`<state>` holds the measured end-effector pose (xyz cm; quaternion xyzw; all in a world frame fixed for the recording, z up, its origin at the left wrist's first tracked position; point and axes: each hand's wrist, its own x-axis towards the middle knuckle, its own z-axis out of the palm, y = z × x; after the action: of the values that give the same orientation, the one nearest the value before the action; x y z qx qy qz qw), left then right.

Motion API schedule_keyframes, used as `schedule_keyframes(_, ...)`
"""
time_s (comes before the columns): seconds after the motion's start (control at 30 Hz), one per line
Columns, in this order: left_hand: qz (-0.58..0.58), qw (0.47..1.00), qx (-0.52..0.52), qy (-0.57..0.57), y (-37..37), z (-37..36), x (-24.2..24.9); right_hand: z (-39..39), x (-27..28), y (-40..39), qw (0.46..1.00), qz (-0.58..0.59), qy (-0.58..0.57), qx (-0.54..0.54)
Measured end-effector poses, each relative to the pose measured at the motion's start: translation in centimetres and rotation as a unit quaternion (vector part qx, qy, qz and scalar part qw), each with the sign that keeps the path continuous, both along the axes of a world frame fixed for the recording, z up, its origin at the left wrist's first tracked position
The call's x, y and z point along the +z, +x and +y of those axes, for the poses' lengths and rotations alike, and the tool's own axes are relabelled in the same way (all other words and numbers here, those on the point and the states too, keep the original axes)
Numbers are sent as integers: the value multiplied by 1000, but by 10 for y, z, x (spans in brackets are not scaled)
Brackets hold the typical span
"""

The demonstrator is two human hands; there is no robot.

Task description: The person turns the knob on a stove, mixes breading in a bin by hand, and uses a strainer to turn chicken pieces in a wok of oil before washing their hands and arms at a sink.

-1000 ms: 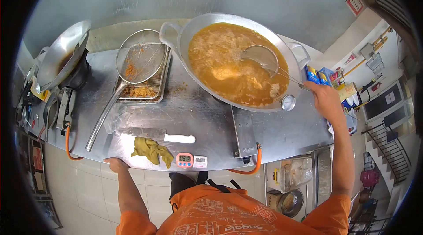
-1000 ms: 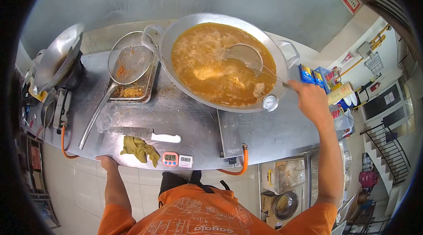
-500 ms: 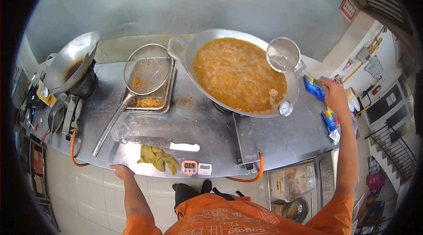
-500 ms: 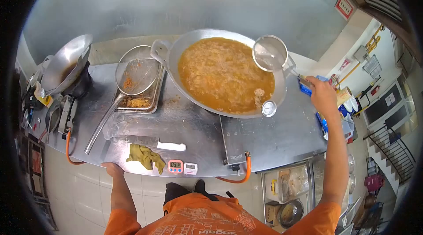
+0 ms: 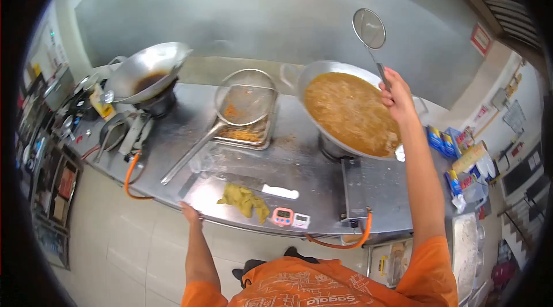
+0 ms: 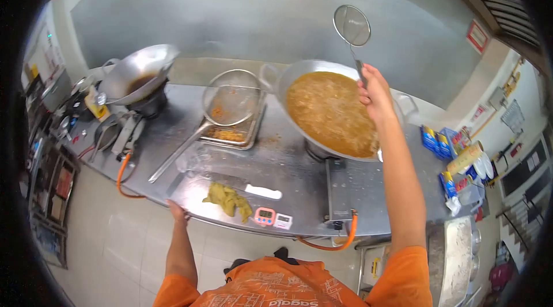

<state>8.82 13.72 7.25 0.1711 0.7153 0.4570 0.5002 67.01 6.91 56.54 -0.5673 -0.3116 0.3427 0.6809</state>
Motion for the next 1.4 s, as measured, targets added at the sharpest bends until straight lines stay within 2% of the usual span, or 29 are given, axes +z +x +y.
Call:
schedule_keyframes(0.07,-41,996,-76,1,-16,-36,-9,41,-2,-57,999,2,19,31)
schedule_keyframes(0.17,-38,984,-159,-76,-51,-133,-36,98,-26,-136,995,-2,21,96)
schedule_keyframes(0.2,11,976,-201,-80,-80,-176,-85,112,-39,-158,994,-20,9,106)
schedule_keyframes(0.23,87,980,-172,-53,-81,-232,-75,123,-55,-182,993,-40,-2,115)
schedule_keyframes(0.27,80,979,-152,-110,-104,-287,-127,135,-71,-209,990,-62,-8,129)
schedule_keyframes(0.33,45,963,-38,-264,-110,-391,-133,163,-125,-244,984,-83,-27,153)
schedule_keyframes(0.4,-2,943,57,-327,-137,-479,-120,194,-194,-271,986,-89,-39,135)
schedule_keyframes(0.47,-40,923,157,-349,-159,-553,-103,207,-245,-290,990,-21,-70,124)
schedule_keyframes(0.5,-54,913,202,-351,-166,-582,-95,233,-288,-280,983,14,-119,138)
schedule_keyframes(0.53,-64,906,239,-344,-170,-606,-91,219,-293,-289,970,26,-139,199)
schedule_keyframes(0.57,-70,902,265,-333,-173,-622,-88,217,-297,-303,964,62,-186,181)
schedule_keyframes(0.6,-73,904,279,-317,-174,-630,-88,211,-304,-317,960,25,-176,217)
schedule_keyframes(0.67,-61,917,277,-280,-181,-614,-90,207,-319,-348,957,70,-204,193)
schedule_keyframes(0.7,-50,926,270,-260,-187,-601,-87,197,-327,-372,970,52,-173,165)
schedule_keyframes(0.77,-115,909,255,-309,-216,-557,-89,154,-327,-427,979,6,-143,146)
schedule_keyframes(0.8,-85,923,232,-294,-224,-535,-88,141,-324,-446,977,-23,-144,157)
schedule_keyframes(0.83,-55,936,206,-279,-231,-511,-87,151,-377,-451,981,-121,-29,151)
schedule_keyframes(0.87,-35,954,152,-258,-241,-487,-85,167,-430,-456,963,-214,87,139)
schedule_keyframes(0.93,16,973,72,-217,-261,-439,-72,96,-368,-516,936,-241,15,256)
schedule_keyframes(1.0,88,978,8,-191,-280,-406,-71,76,-356,-535,854,-245,-61,454)
schedule_keyframes(1.07,176,966,-74,-177,-306,-375,-90,66,-343,-556,796,-233,-100,549)
schedule_keyframes(1.1,178,967,-54,-177,-314,-363,-84,66,-338,-568,762,-227,-119,595)
schedule_keyframes(1.2,170,969,-4,-181,-333,-332,-78,76,-338,-607,692,-254,-77,672)
schedule_keyframes(1.3,146,970,26,-192,-354,-313,-68,110,-340,-649,574,-276,-130,760)
schedule_keyframes(1.4,98,970,45,-220,-352,-312,-51,141,-332,-705,552,-257,-106,786)
